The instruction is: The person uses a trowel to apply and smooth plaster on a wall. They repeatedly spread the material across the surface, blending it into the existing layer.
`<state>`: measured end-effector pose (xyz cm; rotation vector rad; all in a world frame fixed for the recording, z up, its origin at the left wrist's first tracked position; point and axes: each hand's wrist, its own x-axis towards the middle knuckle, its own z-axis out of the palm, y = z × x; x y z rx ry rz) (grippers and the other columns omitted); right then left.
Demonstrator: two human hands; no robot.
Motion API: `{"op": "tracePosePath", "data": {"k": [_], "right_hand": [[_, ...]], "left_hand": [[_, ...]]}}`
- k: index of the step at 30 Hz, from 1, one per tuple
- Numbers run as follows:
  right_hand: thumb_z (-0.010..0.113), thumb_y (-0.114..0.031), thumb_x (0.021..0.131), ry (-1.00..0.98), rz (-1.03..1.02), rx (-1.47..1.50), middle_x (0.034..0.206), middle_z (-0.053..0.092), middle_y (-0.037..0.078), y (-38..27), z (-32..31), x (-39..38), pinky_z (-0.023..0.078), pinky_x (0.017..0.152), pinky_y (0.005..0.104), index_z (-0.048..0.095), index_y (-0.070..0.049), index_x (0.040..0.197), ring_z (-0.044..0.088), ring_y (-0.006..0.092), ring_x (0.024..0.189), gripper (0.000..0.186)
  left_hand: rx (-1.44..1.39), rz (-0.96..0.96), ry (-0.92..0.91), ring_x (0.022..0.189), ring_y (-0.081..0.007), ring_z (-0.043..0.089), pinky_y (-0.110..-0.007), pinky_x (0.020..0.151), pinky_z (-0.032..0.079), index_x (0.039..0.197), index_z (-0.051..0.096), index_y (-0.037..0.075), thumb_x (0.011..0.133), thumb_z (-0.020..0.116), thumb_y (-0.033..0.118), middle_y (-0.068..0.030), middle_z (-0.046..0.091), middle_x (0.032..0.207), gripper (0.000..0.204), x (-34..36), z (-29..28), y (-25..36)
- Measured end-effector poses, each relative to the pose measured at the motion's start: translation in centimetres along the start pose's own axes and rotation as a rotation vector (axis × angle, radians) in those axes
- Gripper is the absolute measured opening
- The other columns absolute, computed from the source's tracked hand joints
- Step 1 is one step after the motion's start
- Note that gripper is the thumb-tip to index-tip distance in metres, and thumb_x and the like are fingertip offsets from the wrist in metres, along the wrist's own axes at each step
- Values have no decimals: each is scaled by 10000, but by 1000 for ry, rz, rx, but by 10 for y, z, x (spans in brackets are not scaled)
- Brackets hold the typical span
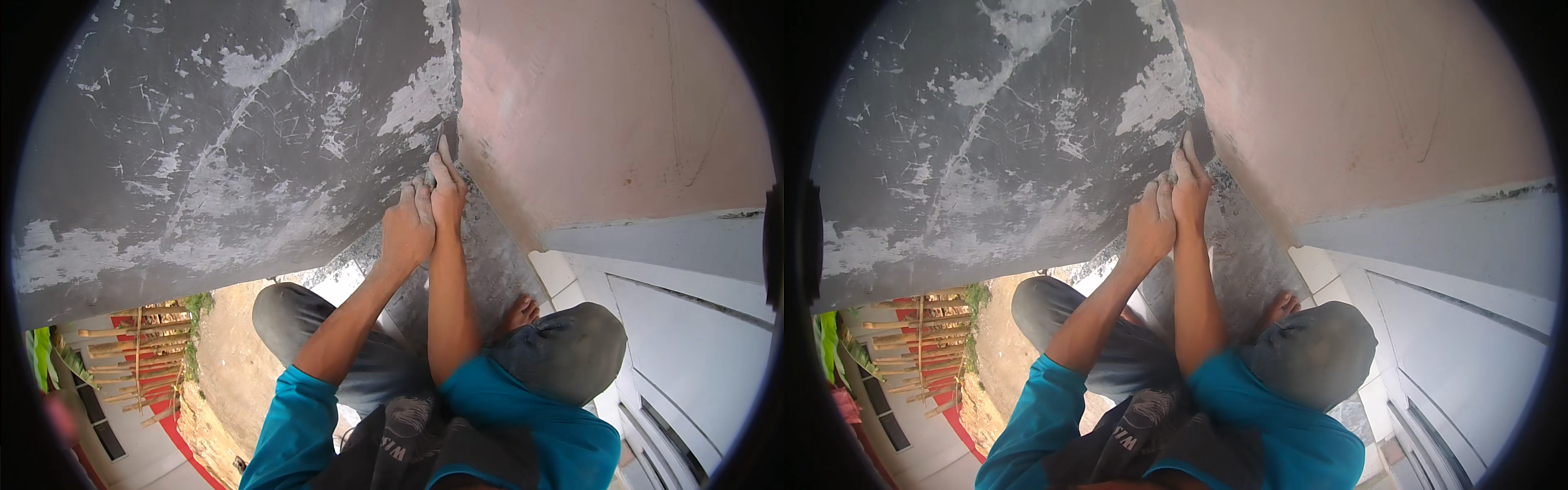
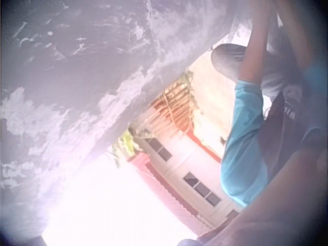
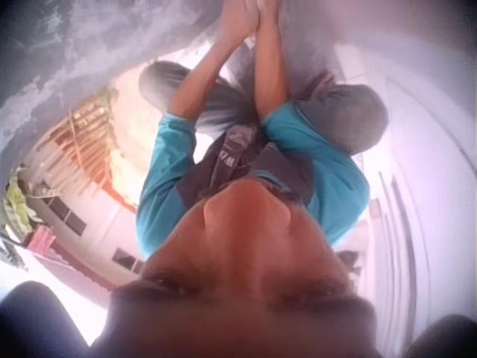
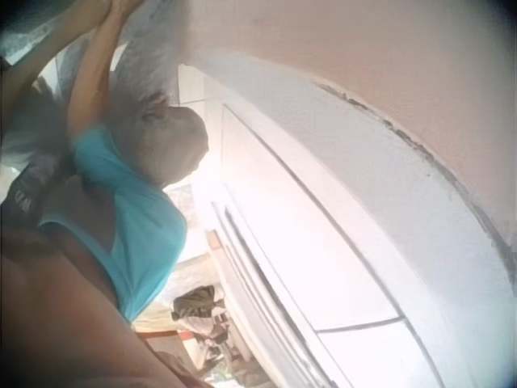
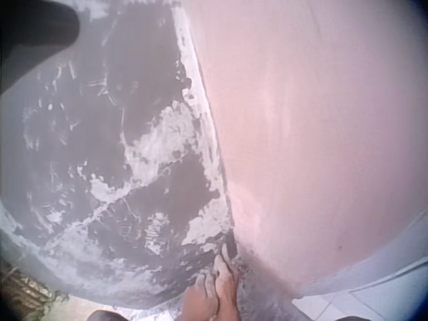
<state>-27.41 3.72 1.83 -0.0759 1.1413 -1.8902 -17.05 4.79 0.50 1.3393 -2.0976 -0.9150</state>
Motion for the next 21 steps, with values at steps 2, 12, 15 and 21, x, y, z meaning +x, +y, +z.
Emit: {"op": "tracePosePath", "data": {"k": [2, 12, 15, 21], "right_hand": [[549, -163, 1114, -10, -13, 14, 1724, 505, 174, 1, 0, -1, 382, 1282, 353, 496, 23, 1655, 460, 278, 1598, 575], [546, -158, 1117, 1, -66, 11, 1745, 480, 156, 35, -12, 1, 350, 1289, 336, 484, 17, 1666, 485, 263, 1568, 579], [556, -137, 1114, -20, -91, -29, 1715, 524, 128, 40, -17, 6, 389, 1240, 309, 509, 38, 1648, 517, 210, 1508, 564], [531, -150, 1113, -1, 6, -6, 1724, 514, 161, 45, -20, 2, 412, 1224, 333, 509, -7, 1661, 535, 248, 1512, 567]], "left_hand": [[31, -2, 8, 917, -582, 722, -643, 808, 560, 1405, 637, -41, 1178, 428, 283, -362, 740, 1058, 447, -1, -1, -2], [62, -89, -117, 974, -587, 711, -640, 816, 544, 1353, 654, -43, 1188, 418, 309, -365, 730, 1132, 455, 2, -6, 3], [29, -3, -59, 949, -585, 713, -652, 805, 539, 1300, 649, -48, 1182, 428, 289, -367, 729, 1089, 420, 1, -2, 1], [47, -62, -85, 915, -588, 715, -659, 815, 553, 1260, 630, -55, 1173, 441, 260, -355, 735, 1069, 377, -4, 0, -5]]}}
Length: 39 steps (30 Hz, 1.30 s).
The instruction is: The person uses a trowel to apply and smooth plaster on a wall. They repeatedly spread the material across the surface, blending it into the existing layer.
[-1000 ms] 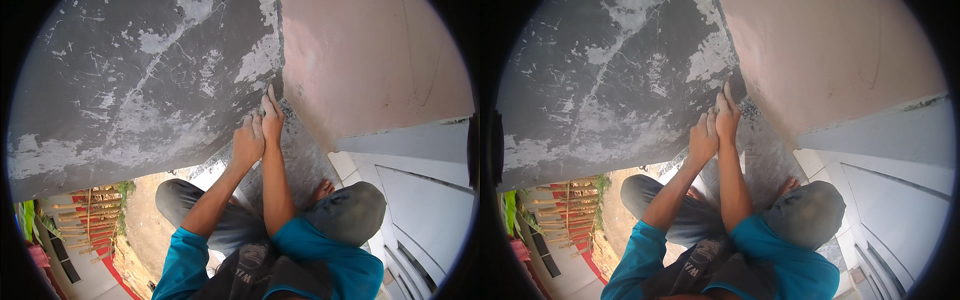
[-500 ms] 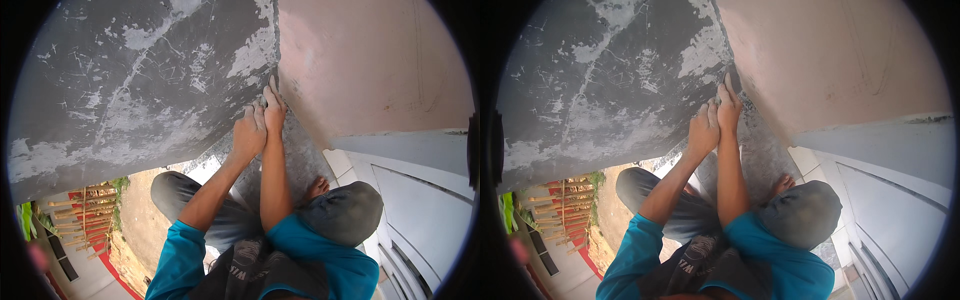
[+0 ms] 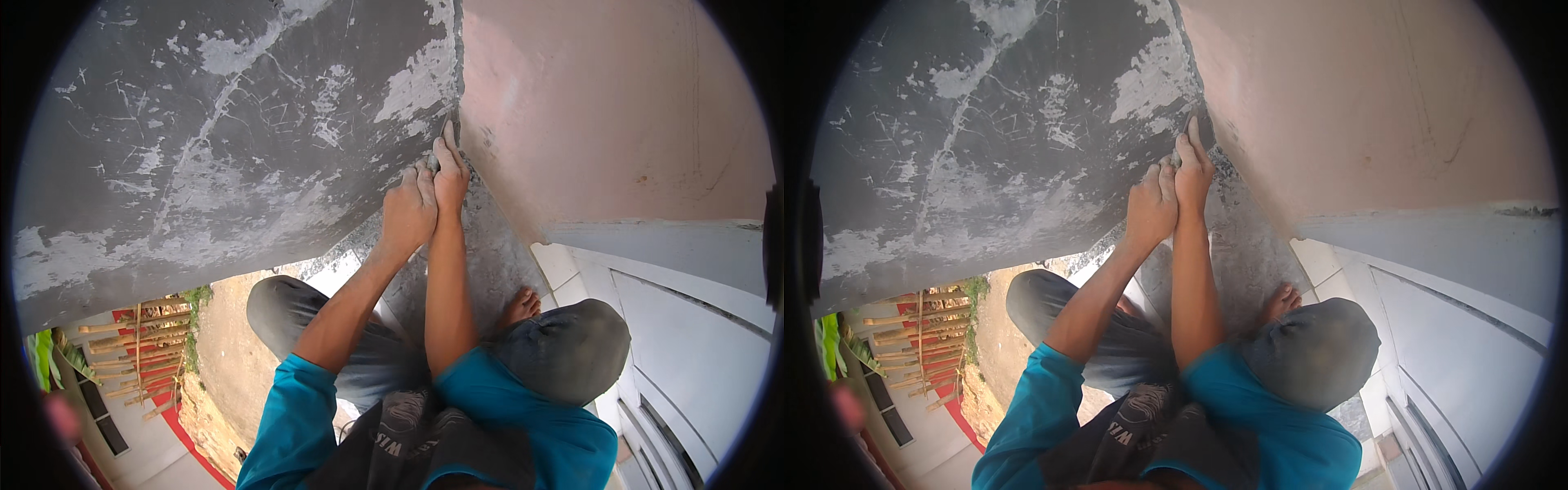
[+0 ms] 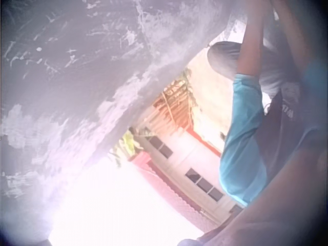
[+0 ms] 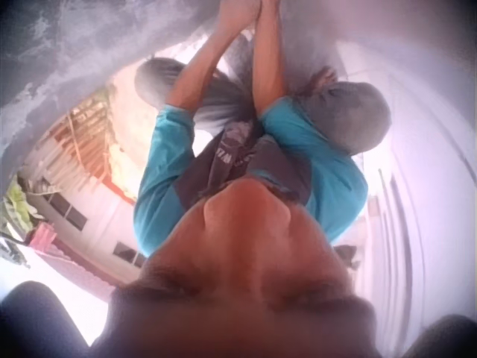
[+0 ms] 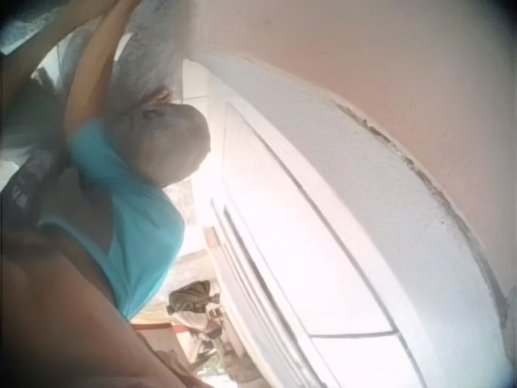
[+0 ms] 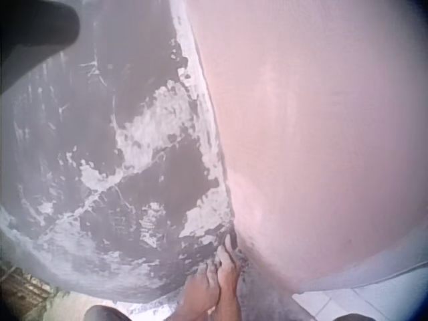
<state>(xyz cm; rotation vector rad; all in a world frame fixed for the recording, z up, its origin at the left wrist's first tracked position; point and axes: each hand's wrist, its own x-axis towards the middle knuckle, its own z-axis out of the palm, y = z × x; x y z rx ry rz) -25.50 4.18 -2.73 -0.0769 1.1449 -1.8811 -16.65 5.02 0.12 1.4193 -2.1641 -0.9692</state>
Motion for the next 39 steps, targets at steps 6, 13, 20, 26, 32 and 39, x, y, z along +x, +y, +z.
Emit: {"op": "tracePosePath", "data": {"k": [6, 13, 20, 26, 32, 39], "right_hand": [[590, -165, 1104, -29, -142, -80, 1713, 535, 110, -5, 2, 4, 426, 1199, 301, 534, 44, 1629, 543, 191, 1484, 568], [568, -126, 1104, 6, -47, -71, 1654, 589, 107, -6, -3, 4, 433, 1180, 294, 529, 39, 1634, 559, 193, 1429, 557], [557, -113, 1097, 92, 162, 59, 1723, 515, 135, -16, 4, 11, 374, 1284, 344, 512, -14, 1654, 473, 237, 1581, 567], [587, -131, 1094, -38, -197, -29, 1626, 621, 119, -10, 3, 27, 405, 1230, 308, 565, 49, 1600, 549, 196, 1476, 538], [582, -116, 1100, -15, -134, -143, 1672, 575, 128, -3, -6, 9, 400, 1225, 309, 551, 92, 1595, 547, 191, 1469, 538], [600, -133, 1104, -41, -175, -108, 1652, 587, 142, -18, 1, 6, 413, 1219, 315, 552, 87, 1596, 534, 203, 1488, 542]], "left_hand": [[5, 18, 31, 949, -588, 717, -655, 855, 558, 1339, 631, -41, 1178, 433, 291, -345, 745, 1099, 419, 4, 0, 0], [-22, 60, 60, 947, -588, 716, -655, 856, 557, 1348, 635, -35, 1180, 431, 296, -350, 744, 1084, 423, 5, 7, -2], [-29, 57, -3, 941, -585, 714, -658, 830, 553, 1331, 632, -42, 1179, 432, 285, -360, 730, 1100, 412, 5, 7, -2], [-16, 127, 59, 927, -587, 710, -669, 821, 544, 1316, 633, -40, 1180, 428, 275, -355, 731, 1086, 400, 7, 6, 1], [-12, -45, 38, 997, -585, 714, -633, 868, 555, 1310, 659, -75, 1182, 434, 280, -370, 742, 1073, 440, 6, 5, 6], [-62, 15, 46, 979, -589, 715, -639, 840, 550, 1284, 662, -72, 1183, 416, 286, -370, 741, 1061, 446, 7, 5, 11]]}}
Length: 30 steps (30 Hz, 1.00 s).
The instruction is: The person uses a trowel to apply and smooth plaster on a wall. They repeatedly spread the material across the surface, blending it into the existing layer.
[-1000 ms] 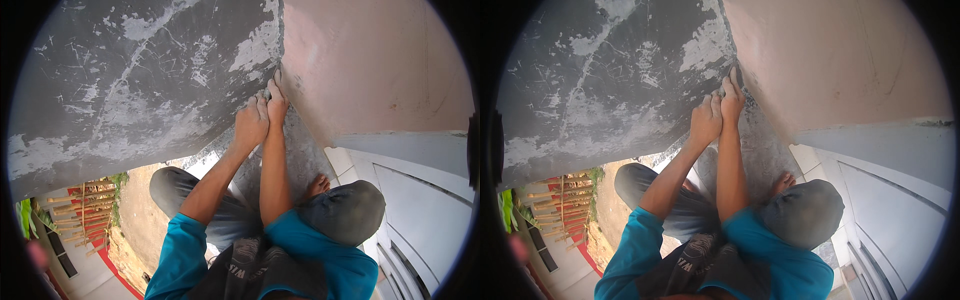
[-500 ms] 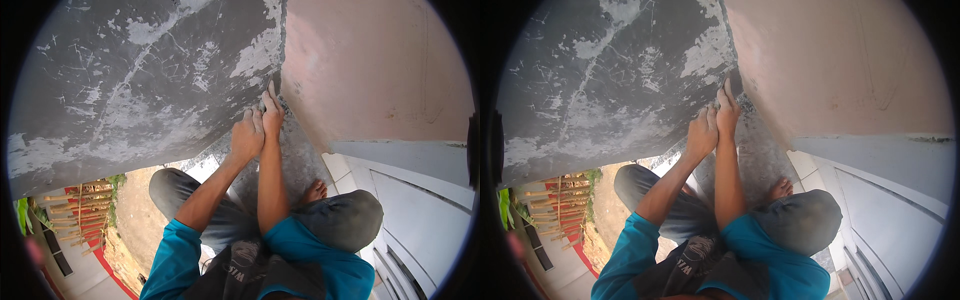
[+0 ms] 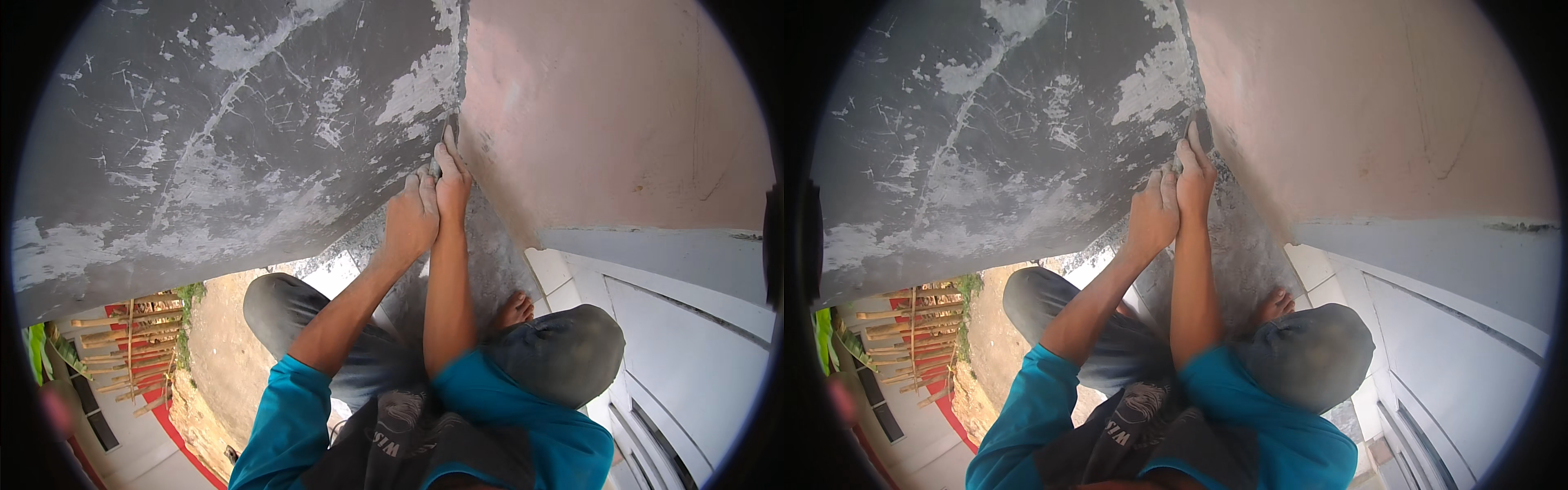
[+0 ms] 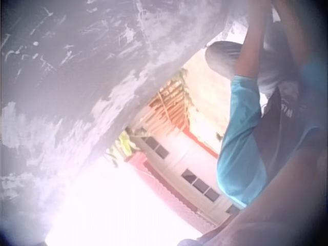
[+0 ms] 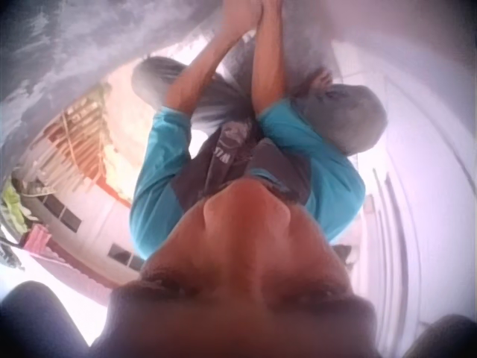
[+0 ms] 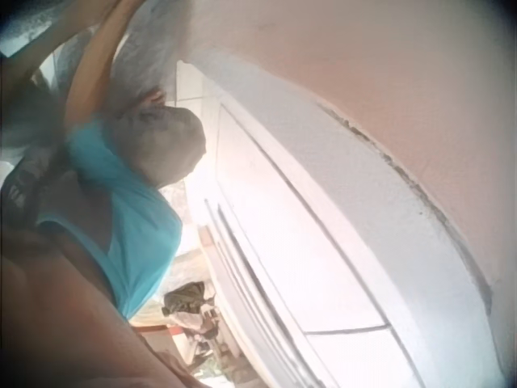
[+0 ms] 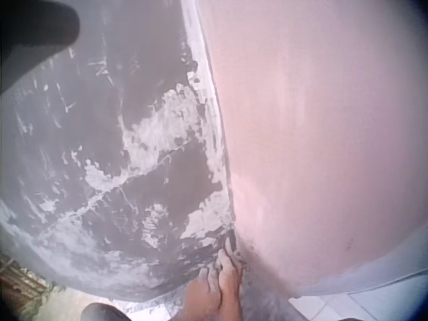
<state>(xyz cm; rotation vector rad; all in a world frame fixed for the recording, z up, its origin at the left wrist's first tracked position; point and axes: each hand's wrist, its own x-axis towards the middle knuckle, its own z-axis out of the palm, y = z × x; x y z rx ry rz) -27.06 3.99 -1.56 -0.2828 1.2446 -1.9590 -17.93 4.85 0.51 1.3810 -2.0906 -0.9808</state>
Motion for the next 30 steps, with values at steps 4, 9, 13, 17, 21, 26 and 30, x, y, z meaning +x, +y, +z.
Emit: {"op": "tracePosePath", "data": {"k": [4, 9, 13, 17, 21, 26, 30], "right_hand": [[543, -161, 1105, 31, 37, 10, 1706, 529, 189, 3, 0, -1, 400, 1247, 336, 512, 8, 1654, 534, 259, 1526, 575], [559, -144, 1098, 20, 106, -4, 1690, 546, 195, 2, 0, 1, 429, 1217, 326, 516, 40, 1638, 569, 243, 1488, 573], [583, -143, 1093, 43, 100, 65, 1676, 561, 178, -9, 4, -1, 400, 1251, 329, 542, 58, 1611, 533, 235, 1520, 557], [572, -143, 1099, 7, 43, -71, 1688, 552, 181, -14, 6, -6, 423, 1219, 335, 492, 39, 1654, 564, 247, 1478, 590], [578, -125, 1092, 22, 93, 108, 1675, 566, 187, -14, 8, -5, 422, 1219, 330, 521, 41, 1633, 565, 247, 1487, 570], [581, -113, 1097, 70, 21, -117, 1568, 652, 143, -12, 10, -2, 524, 933, 275, 531, 30, 1633, 630, 144, 1134, 557], [582, -121, 1098, 19, -15, 81, 1608, 628, 146, -16, 9, -6, 523, 938, 253, 532, 25, 1631, 642, 128, 1174, 555]], "left_hand": [[3, 2, -7, 958, -595, 709, -642, 816, 542, 1249, 663, -63, 1183, 420, 293, -368, 733, 1038, 436, 1, 0, 1], [-27, 0, 15, 937, -602, 695, -640, 808, 533, 1256, 658, -47, 1185, 421, 304, -365, 722, 1008, 430, -1, 1, -1], [-11, 31, -2, 939, -601, 696, -633, 802, 532, 1250, 658, -46, 1188, 417, 304, -367, 721, 1016, 430, 0, 1, 0], [-3, -56, -41, 953, -604, 697, -631, 806, 532, 1268, 659, -46, 1191, 412, 307, -366, 722, 1047, 437, -1, -1, 1], [2, 20, -6, 955, -606, 698, -636, 803, 530, 1307, 664, -47, 1192, 403, 314, -362, 725, 1033, 461, -1, -5, 2], [14, 4, 26, 914, -600, 699, -639, 774, 524, 1307, 678, -49, 1194, 393, 320, -355, 722, 973, 479, 0, -3, 2], [26, 23, -3, 917, -590, 701, -645, 789, 527, 1273, 670, -47, 1192, 401, 314, -359, 721, 996, 458, 0, -5, 5]]}}
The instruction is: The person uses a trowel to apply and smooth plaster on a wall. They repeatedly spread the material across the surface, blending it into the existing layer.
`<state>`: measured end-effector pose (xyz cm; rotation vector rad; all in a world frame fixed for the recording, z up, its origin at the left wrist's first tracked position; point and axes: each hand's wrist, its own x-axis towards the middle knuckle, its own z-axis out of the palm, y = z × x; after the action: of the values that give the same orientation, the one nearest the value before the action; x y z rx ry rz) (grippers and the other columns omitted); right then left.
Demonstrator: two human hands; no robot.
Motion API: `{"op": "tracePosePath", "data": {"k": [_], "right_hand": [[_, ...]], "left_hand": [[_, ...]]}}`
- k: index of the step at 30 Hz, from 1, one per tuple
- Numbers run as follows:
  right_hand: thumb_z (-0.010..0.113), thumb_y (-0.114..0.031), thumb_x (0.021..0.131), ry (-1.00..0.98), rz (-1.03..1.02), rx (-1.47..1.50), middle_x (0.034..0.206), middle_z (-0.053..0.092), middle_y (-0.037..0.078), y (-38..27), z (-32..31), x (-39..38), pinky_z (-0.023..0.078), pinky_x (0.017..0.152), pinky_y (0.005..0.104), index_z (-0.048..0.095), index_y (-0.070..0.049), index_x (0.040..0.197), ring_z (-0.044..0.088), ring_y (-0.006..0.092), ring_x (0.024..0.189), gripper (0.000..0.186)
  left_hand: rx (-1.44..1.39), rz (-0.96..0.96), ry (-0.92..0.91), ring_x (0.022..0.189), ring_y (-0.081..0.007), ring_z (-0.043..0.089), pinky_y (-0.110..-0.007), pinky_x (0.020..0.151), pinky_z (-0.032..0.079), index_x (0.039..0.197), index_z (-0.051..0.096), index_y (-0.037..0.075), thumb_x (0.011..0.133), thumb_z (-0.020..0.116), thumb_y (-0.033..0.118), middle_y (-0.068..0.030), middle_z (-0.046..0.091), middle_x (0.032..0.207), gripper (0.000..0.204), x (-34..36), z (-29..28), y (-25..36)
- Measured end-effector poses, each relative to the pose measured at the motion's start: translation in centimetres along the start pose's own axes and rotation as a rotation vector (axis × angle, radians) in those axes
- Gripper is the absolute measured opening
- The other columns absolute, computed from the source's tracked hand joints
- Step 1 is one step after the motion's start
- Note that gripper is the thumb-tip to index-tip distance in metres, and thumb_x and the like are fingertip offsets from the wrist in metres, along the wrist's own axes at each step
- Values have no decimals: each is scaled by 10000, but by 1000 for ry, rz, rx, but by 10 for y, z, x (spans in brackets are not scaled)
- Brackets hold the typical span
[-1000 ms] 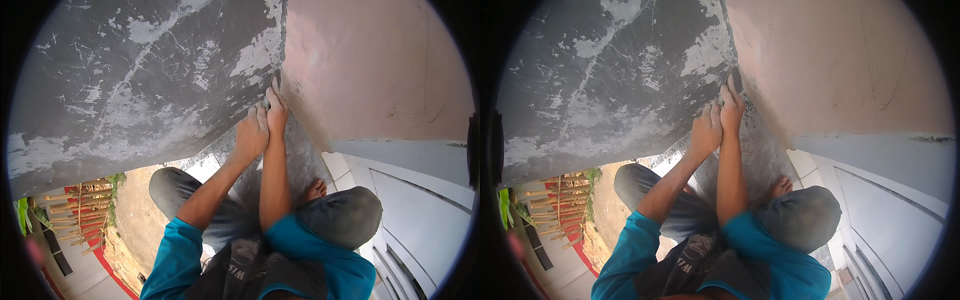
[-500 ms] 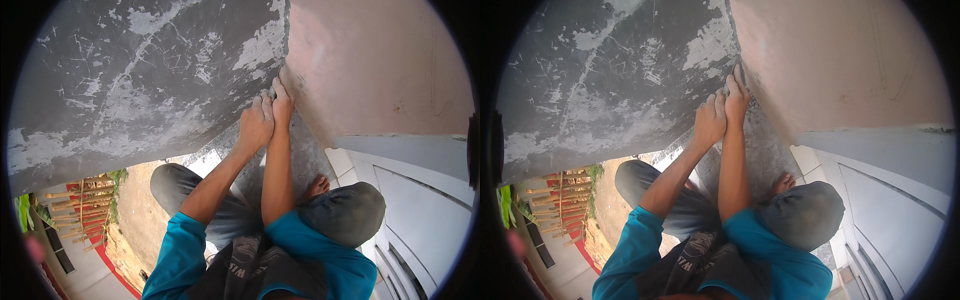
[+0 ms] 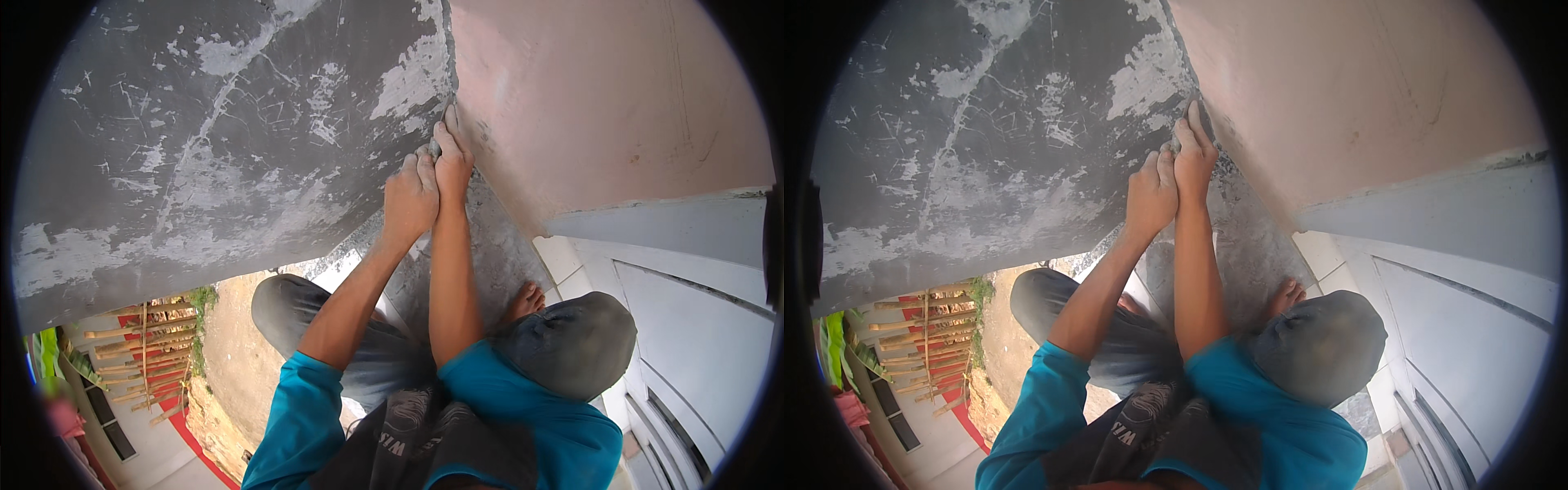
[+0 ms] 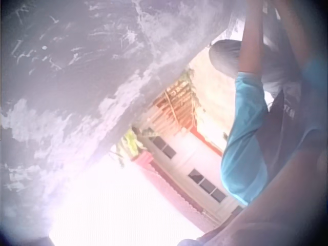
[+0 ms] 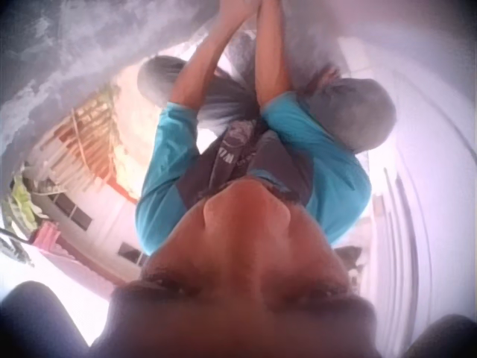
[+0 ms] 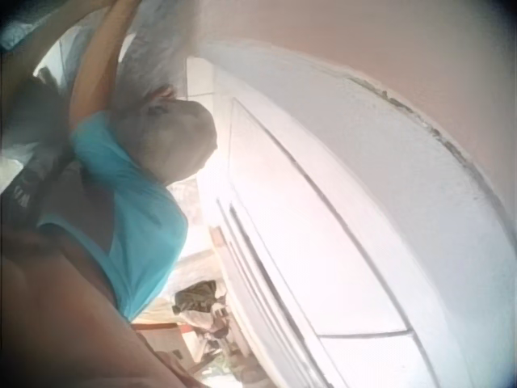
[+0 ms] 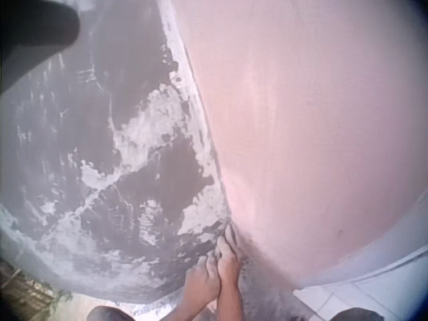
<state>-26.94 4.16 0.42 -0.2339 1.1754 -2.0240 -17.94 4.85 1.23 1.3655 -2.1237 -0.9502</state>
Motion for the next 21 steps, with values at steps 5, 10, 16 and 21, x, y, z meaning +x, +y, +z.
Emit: {"op": "tracePosePath", "data": {"k": [5, 10, 16, 21], "right_hand": [[589, -145, 1098, -35, -15, -114, 1603, 637, 145, 2, -1, -1, 519, 907, 232, 508, 27, 1647, 646, 125, 1159, 581], [592, -131, 1088, 17, 36, 19, 1650, 604, 134, 11, -2, -1, 522, 958, 253, 536, 20, 1630, 647, 133, 1199, 566], [560, -87, 1096, 8, 48, -68, 1570, 670, 134, 10, 1, -10, 492, 762, 208, 535, -19, 1644, 597, 45, 898, 553], [573, -107, 1093, 1, 60, -91, 1363, 756, 72, 7, 5, -13, 490, 725, 241, 531, -42, 1655, 552, 57, 821, 567]], "left_hand": [[-54, -30, 51, 915, -582, 705, -654, 801, 537, 1183, 653, -39, 1182, 434, 291, -372, 725, 1044, 396, -3, -2, 2], [14, 18, 18, 899, -581, 707, -652, 781, 535, 1159, 651, -47, 1182, 437, 295, -372, 726, 1011, 404, -3, 0, -3], [-5, 6, 85, 887, -590, 707, -652, 777, 534, 1160, 657, -52, 1182, 435, 288, -371, 726, 969, 406, -9, -3, -9], [-3, 31, 76, 902, -598, 710, -652, 794, 539, 1221, 668, -52, 1184, 421, 290, -378, 731, 994, 424, -10, -5, -8]]}}
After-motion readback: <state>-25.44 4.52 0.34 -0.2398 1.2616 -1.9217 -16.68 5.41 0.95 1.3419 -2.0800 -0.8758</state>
